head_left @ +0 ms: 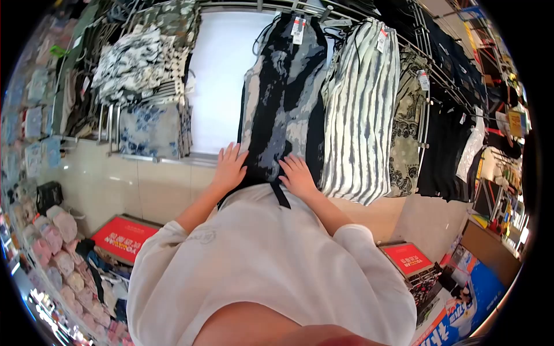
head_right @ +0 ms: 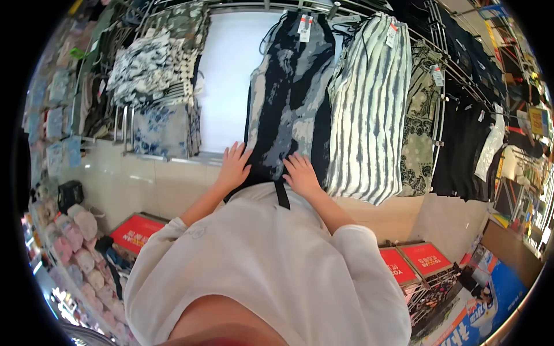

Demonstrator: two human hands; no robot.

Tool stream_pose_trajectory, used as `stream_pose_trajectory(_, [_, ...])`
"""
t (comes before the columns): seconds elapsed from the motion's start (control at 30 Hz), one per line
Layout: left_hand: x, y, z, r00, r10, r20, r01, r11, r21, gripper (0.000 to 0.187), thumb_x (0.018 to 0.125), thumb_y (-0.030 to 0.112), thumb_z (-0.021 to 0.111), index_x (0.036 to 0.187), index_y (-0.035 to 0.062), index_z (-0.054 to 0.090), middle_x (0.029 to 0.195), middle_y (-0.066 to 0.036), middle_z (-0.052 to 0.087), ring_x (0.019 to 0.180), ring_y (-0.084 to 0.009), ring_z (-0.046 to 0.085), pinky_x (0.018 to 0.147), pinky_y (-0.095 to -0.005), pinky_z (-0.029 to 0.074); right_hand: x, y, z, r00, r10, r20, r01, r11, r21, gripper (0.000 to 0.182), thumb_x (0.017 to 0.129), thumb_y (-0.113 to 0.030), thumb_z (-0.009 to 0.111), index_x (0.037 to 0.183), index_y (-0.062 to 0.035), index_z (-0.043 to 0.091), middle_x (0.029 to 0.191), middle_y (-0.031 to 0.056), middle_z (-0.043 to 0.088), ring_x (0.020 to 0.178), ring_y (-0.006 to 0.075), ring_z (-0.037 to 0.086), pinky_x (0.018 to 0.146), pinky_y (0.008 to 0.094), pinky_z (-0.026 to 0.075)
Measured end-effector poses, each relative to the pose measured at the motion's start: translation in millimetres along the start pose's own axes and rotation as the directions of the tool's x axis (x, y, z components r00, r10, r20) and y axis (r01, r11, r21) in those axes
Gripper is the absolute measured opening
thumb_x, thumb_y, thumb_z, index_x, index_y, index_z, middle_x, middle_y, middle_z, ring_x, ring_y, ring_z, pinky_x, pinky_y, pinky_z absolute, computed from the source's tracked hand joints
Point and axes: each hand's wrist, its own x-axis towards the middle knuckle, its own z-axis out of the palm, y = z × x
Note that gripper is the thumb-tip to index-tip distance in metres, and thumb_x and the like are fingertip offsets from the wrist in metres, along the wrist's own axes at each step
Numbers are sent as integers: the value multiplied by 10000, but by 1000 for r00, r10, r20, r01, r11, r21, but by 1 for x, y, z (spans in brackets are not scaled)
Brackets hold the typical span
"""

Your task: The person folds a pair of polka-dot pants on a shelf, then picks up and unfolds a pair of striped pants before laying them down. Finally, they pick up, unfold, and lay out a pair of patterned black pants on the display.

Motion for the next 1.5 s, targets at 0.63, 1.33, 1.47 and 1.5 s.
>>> stream_pose_trajectory(0.63, [-195, 160, 89, 770, -637, -40, 638, 766, 83, 576, 864, 244, 657, 1417, 149, 532, 1416, -185, 544, 1389, -397, 433, 1110, -621, 338, -60, 39, 17, 962, -271, -33, 257, 940, -222, 637, 795, -164, 715, 1390, -54, 515, 1301, 121, 575, 1260, 319, 505, 1051, 476, 406])
stream_pose_trajectory(1.33, [-617, 303, 236, -156, -943, -293, 869, 10, -496, 246, 786, 202, 644, 1000, 87, 686, 1114, -108, 646, 1197, -304, 548, 997, -512, 404, -172, -189, 170, 507, -760, 406, 803, 588, 98, 602, 827, -115, 720, 1373, 32, 515, 1319, 252, 584, 1257, 417, 531, 1083, 488, 413])
stream_pose_trajectory(1.47, [-693, 351, 237, -387, -706, -593, 829, 14, -559, 289, 754, 160, 664, 1033, 84, 654, 1171, -124, 611, 1218, -330, 523, 1020, -529, 392, -233, -291, 212, 300, -707, 641, 848, 505, 161, 518, 885, -165, 670, 1365, -14, 545, 1272, 245, 618, 1207, 414, 572, 1035, 473, 460])
stream_pose_trajectory(1.5, [-710, 362, 235, -453, -678, -579, 796, -15, -605, 356, 755, 138, 667, 1107, 88, 645, 1221, -139, 596, 1243, -356, 511, 1031, -516, 393, -246, -307, 224, 294, -706, 644, 850, 501, 162, 518, 885, -165, 670, 1365, -14, 545, 1272, 245, 618, 1207, 414, 572, 1035, 473, 460])
